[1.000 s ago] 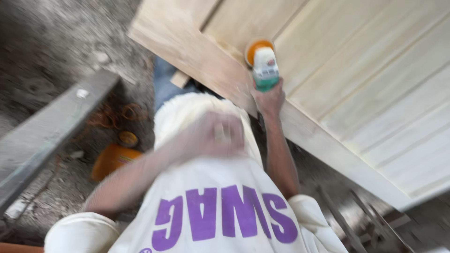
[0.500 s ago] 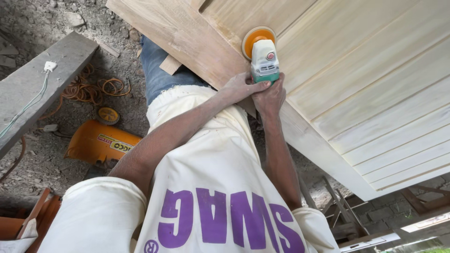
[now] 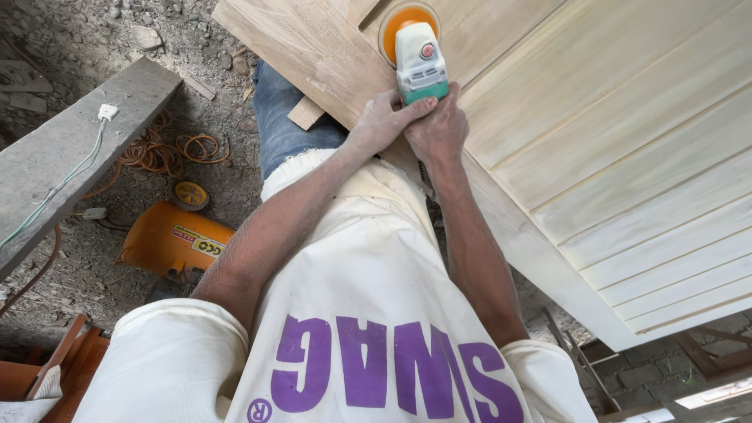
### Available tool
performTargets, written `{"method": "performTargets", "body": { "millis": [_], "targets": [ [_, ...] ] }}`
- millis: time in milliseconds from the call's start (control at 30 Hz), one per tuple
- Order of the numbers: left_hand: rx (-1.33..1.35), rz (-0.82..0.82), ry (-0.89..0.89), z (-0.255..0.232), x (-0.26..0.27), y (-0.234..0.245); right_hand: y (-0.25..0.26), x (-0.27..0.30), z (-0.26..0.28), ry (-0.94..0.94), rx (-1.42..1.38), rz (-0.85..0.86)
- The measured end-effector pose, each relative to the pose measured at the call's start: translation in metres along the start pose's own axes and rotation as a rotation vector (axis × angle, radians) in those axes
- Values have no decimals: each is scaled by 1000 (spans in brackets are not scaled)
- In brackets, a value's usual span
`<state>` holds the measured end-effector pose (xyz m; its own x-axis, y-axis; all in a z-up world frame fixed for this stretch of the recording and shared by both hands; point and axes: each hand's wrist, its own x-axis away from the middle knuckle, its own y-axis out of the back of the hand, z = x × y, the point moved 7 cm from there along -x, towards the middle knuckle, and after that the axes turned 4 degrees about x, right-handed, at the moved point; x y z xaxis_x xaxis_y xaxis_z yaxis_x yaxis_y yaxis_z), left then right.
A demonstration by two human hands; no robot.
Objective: The person uses a handheld electric sander to smooth the surface of a large wooden door. They systematically move the tool across the flat panels and grooves of the door, which is resting on a support structure. The person occasionally pauses to wipe away dust with their hand.
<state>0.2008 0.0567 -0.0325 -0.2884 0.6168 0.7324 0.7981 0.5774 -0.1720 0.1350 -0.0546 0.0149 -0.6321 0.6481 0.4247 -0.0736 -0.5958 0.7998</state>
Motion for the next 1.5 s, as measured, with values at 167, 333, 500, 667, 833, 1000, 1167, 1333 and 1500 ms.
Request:
{"method": "performTargets", "body": {
  "millis": [167, 333, 500, 667, 833, 1000, 1167, 1333, 1500],
  "targets": [
    [-4, 6, -27, 4, -5, 8, -4, -1, 9, 2, -22, 5],
    [-75, 110, 60, 19, -5, -26, 4, 21, -23, -39, -12, -17],
    [-278, 182, 120, 29, -3, -63, 17, 48, -56, -127, 12, -88],
    [-240, 155, 99, 26, -2, -53, 15, 42, -46, -104, -19, -61],
    [-86, 97, 34, 21, -13, -11, -4, 9, -12, -15, -18, 13],
    [-33, -21, -59, 4, -11, 17, -5, -6, 17, 35, -1, -10],
    [45, -15, -21, 1, -4, 18, -5, -4, 15, 23, 8, -5],
    [15, -15, -38, -2, -7, 21, -4, -7, 22, 30, -39, -14],
    [21, -10, -12, 4, -1, 9, -6, -1, 6, 0, -1, -6]
  ]
}}
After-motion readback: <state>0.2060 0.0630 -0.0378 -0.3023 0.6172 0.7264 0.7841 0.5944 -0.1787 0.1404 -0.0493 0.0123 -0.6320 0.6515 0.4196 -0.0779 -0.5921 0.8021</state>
